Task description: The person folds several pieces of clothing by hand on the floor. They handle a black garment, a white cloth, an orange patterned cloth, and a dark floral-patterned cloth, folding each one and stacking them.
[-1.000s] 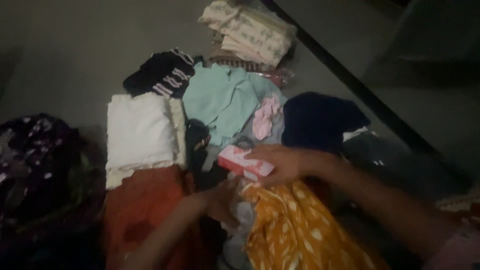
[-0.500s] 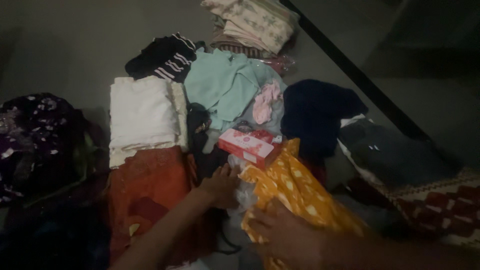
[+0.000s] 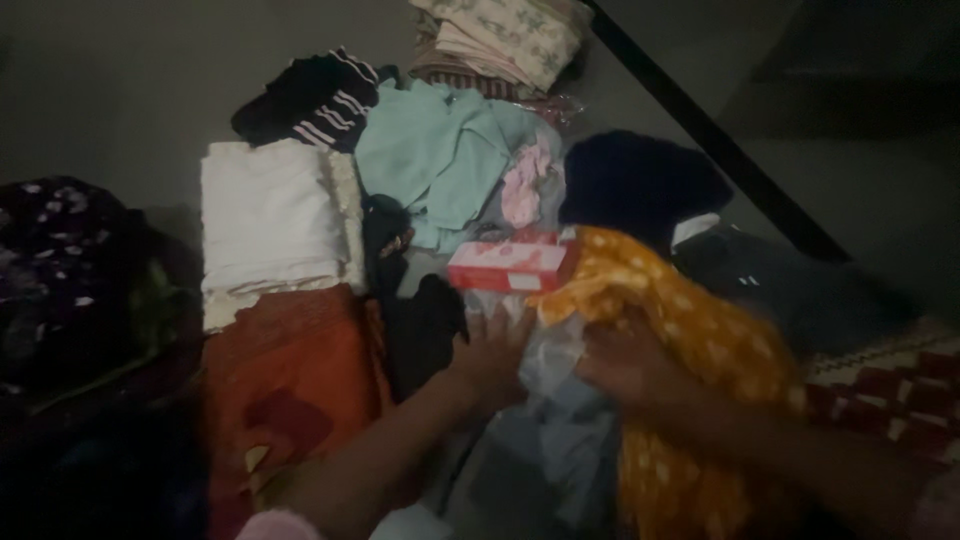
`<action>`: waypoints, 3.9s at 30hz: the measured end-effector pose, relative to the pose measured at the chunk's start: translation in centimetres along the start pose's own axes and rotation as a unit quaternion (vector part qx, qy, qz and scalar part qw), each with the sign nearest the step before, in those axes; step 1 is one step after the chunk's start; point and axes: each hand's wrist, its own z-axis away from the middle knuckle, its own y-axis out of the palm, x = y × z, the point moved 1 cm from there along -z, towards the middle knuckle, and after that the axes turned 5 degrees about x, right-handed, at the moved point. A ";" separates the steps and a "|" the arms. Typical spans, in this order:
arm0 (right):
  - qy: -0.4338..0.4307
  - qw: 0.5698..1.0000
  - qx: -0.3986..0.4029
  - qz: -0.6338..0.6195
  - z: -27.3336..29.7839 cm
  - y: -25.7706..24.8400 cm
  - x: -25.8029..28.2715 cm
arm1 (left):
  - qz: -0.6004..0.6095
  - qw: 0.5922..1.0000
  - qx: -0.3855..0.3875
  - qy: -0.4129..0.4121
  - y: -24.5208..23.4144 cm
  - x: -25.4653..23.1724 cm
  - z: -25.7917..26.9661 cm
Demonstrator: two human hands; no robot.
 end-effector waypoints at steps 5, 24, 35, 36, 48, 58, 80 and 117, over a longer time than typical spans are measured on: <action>-0.083 0.969 -0.234 0.022 -0.8 1.9 -5.6 | -0.004 0.996 -0.090 -0.010 0.7 -1.2 -5.3; -0.012 0.996 -0.053 -0.068 -1.8 -4.9 -7.3 | 0.006 0.966 -0.241 0.093 -1.6 -4.1 -5.8; 0.029 0.994 -0.100 -0.035 2.0 -5.6 -6.0 | -0.170 0.896 -0.234 0.338 6.4 -5.9 -3.8; 0.048 0.995 -0.082 -0.033 1.6 -5.7 -6.2 | -0.167 0.879 -0.291 0.338 6.7 -5.6 -4.5; 0.209 0.972 -0.068 -0.088 -5.3 -9.1 -11.6 | -0.304 0.930 -0.167 0.119 0.2 -3.7 -14.3; 0.112 0.980 -0.104 -0.125 -0.9 -4.9 -8.1 | -0.247 0.943 -0.205 0.090 -2.6 -3.9 -18.9; 0.187 0.977 0.022 -0.103 -2.6 -4.1 -12.4 | -0.076 0.981 -0.122 0.128 -4.5 1.3 -13.7; 0.013 0.920 0.277 -0.277 -8.5 -6.1 -1.0 | 0.099 0.970 -0.184 0.128 -5.3 16.3 -7.7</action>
